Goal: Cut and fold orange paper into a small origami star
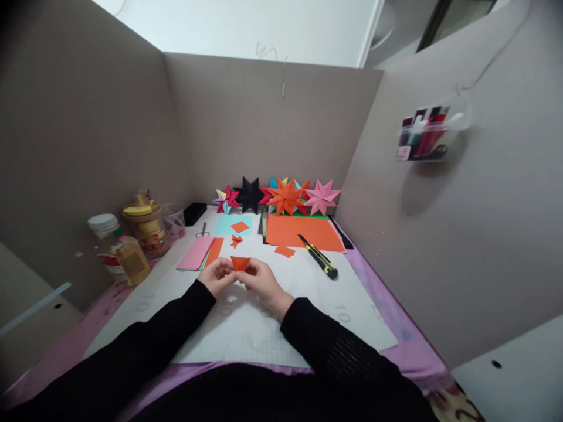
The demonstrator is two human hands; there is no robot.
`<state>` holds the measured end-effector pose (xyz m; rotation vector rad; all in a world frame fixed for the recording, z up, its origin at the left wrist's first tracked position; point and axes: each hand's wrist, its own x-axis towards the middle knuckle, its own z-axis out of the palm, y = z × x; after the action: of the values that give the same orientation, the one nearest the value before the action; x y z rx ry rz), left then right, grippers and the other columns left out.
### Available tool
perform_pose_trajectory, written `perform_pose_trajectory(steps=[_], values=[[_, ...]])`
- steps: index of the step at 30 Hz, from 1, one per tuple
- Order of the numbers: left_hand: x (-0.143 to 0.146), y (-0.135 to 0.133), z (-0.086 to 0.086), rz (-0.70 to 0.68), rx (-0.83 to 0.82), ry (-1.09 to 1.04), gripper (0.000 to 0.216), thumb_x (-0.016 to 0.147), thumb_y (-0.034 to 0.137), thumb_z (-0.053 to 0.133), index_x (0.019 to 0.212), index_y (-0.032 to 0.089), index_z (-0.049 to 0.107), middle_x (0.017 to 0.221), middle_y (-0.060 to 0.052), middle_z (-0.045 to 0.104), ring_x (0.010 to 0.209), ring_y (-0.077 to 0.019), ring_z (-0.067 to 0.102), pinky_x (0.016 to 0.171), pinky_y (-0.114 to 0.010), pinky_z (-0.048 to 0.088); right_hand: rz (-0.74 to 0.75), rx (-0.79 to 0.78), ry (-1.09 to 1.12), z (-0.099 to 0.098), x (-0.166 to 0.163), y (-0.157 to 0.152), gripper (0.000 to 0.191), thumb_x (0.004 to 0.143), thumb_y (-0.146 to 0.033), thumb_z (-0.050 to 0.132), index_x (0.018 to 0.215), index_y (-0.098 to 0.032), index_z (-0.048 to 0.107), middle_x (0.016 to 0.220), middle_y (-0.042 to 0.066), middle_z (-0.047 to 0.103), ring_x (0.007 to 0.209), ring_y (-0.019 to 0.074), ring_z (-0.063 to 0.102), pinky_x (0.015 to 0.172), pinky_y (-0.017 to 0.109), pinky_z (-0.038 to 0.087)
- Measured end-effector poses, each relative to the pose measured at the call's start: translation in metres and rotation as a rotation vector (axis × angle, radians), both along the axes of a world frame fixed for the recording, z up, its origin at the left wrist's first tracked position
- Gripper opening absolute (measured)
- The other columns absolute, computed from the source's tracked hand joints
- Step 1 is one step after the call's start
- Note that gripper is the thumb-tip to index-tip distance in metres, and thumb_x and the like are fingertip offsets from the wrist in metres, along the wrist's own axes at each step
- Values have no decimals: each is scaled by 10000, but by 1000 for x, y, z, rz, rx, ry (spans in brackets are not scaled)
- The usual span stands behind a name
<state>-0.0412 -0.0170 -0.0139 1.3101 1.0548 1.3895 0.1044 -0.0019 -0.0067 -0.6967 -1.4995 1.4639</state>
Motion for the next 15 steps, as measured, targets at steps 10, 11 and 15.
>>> perform_pose_trajectory(steps=[10,11,15], values=[[3,-4,-3,29,60,163,251,661,314,666,762,159,498,638,-5,623,600,-123,598,561,-225,441,-67,-6,-36,-1,0,0,108,674,-245,592,725,-150,586,573,-34,499,482,78,391,458,209,301],[3,-5,-2,31,55,173,255,656,309,672,767,158,499,637,-2,621,599,-122,596,566,-227,443,-80,-1,-31,-1,0,0,101,684,-249,583,704,-150,575,555,-38,481,482,79,387,459,209,296],[4,-4,-2,36,37,141,283,622,307,700,769,159,509,610,15,603,569,-108,574,553,-216,436,-144,17,-40,-2,-1,0,165,710,-290,560,623,-153,530,508,-45,445,470,80,371,457,213,284]])
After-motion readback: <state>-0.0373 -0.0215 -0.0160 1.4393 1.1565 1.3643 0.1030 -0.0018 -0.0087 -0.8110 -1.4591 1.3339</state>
